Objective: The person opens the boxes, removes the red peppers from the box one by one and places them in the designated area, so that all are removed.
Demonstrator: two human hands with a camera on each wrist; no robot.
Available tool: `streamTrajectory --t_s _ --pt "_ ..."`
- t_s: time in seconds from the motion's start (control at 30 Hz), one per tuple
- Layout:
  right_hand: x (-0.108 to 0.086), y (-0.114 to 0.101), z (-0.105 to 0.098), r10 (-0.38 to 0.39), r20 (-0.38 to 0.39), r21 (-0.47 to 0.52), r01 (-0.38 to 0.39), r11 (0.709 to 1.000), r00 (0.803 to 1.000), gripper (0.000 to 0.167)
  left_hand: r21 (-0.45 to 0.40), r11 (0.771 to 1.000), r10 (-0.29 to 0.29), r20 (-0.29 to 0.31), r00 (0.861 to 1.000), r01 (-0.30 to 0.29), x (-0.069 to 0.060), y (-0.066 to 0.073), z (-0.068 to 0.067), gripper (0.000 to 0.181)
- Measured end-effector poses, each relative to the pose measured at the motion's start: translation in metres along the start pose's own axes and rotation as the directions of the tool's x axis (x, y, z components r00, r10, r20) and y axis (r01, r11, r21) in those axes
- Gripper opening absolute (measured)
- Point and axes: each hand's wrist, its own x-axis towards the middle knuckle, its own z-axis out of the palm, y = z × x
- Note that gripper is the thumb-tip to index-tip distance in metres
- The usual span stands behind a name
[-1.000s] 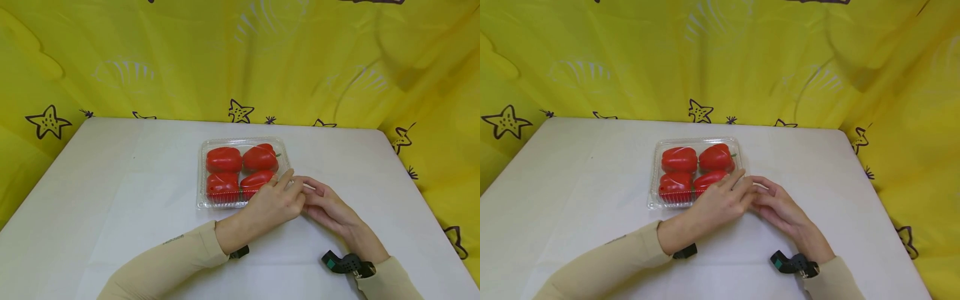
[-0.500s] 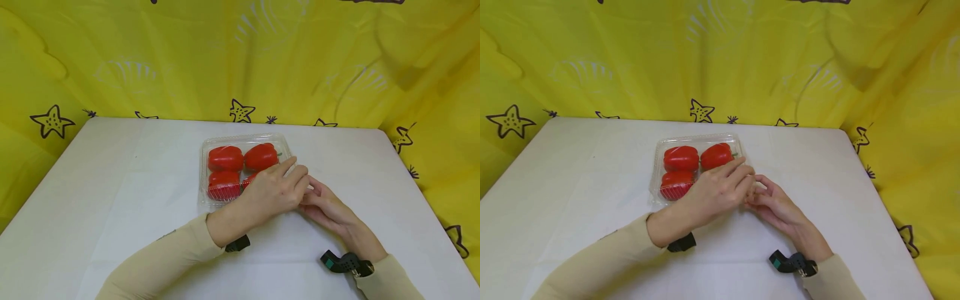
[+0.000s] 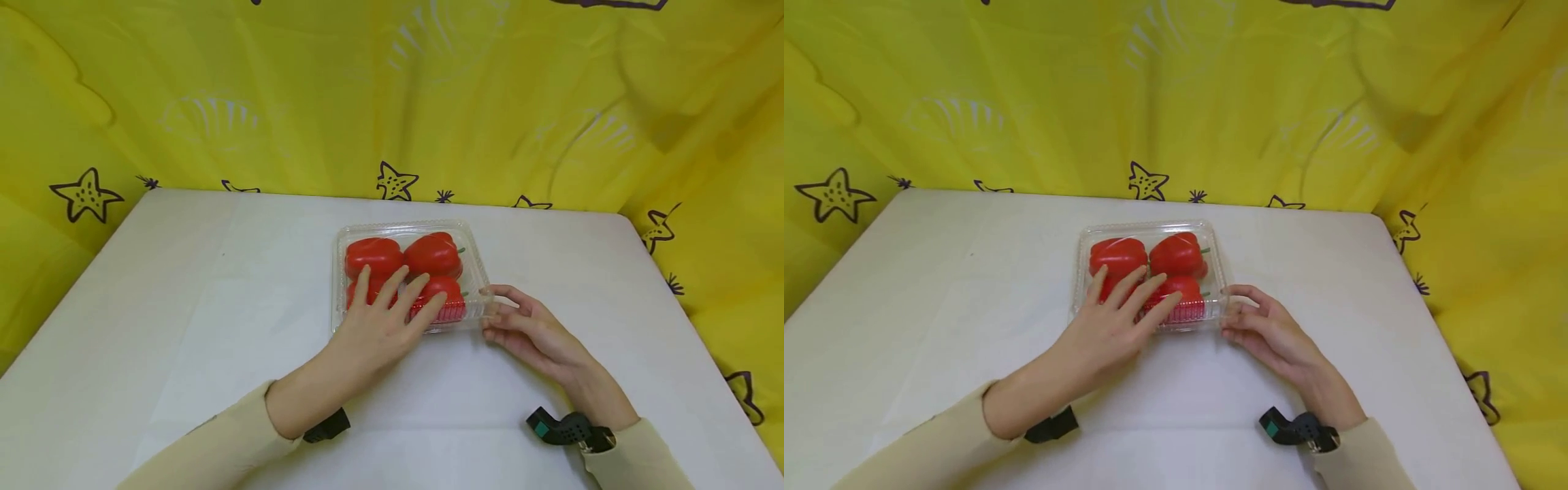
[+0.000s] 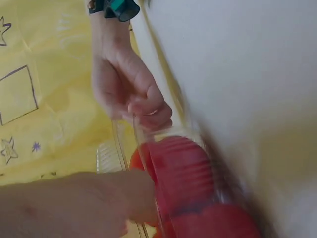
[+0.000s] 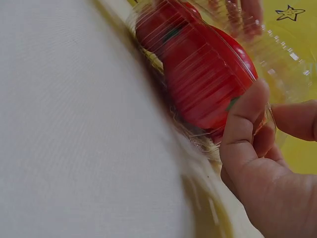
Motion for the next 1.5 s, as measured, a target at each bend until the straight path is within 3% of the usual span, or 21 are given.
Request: streamTrajectory --t_s 0.13,0.23,0.37,0.53,0.77,1.07,1.33,1.5 --pt "-0.002 -0.001 -0.002 -0.014 0.004 -0.001 0.014 1.000 1.000 0.038 -0.006 0.998 -0.067 0.069 0.995 0.068 -0.020 -0.010 -0.007 0.086" --pt "-0.003 -0.003 -0.003 -0.023 -0.004 -0.001 0.023 1.000 1.000 0.038 0.004 0.997 -0.081 0.055 0.995 0.081 -0.028 -0.015 -0.005 0.089" --pt "-0.001 -0.002 -0.001 -0.015 -0.051 0.005 0.015 1.000 0.999 0.036 0.075 0.997 -0.030 0.004 1.000 0.029 -0.031 -0.018 0.001 0.086" --pt "0.003 0.000 0.006 -0.016 -0.129 -0.034 0.012 0.999 0.992 0.039 0.154 0.988 0.023 0.006 1.000 -0.024 -0.030 -0.020 0.002 0.086" --pt "0.005 0.001 0.009 -0.024 -0.150 -0.095 0.010 0.995 0.988 0.048 0.217 0.975 0.051 -0.028 0.998 -0.044 -0.026 -0.024 0.001 0.079" --pt "0.003 0.000 0.008 -0.028 -0.165 -0.110 0.010 0.994 0.986 0.048 0.165 0.986 0.028 -0.019 0.999 -0.025 -0.029 -0.024 0.003 0.078" --pt "0.003 0.001 0.010 -0.077 -0.173 -0.107 0.059 0.992 0.982 0.043 0.143 0.990 0.014 -0.073 0.997 -0.004 -0.029 -0.021 0.008 0.076" --pt "0.004 0.000 0.012 -0.074 -0.199 -0.132 0.048 0.990 0.977 0.049 0.095 0.995 0.008 -0.040 0.999 -0.004 -0.029 -0.022 0.008 0.078"
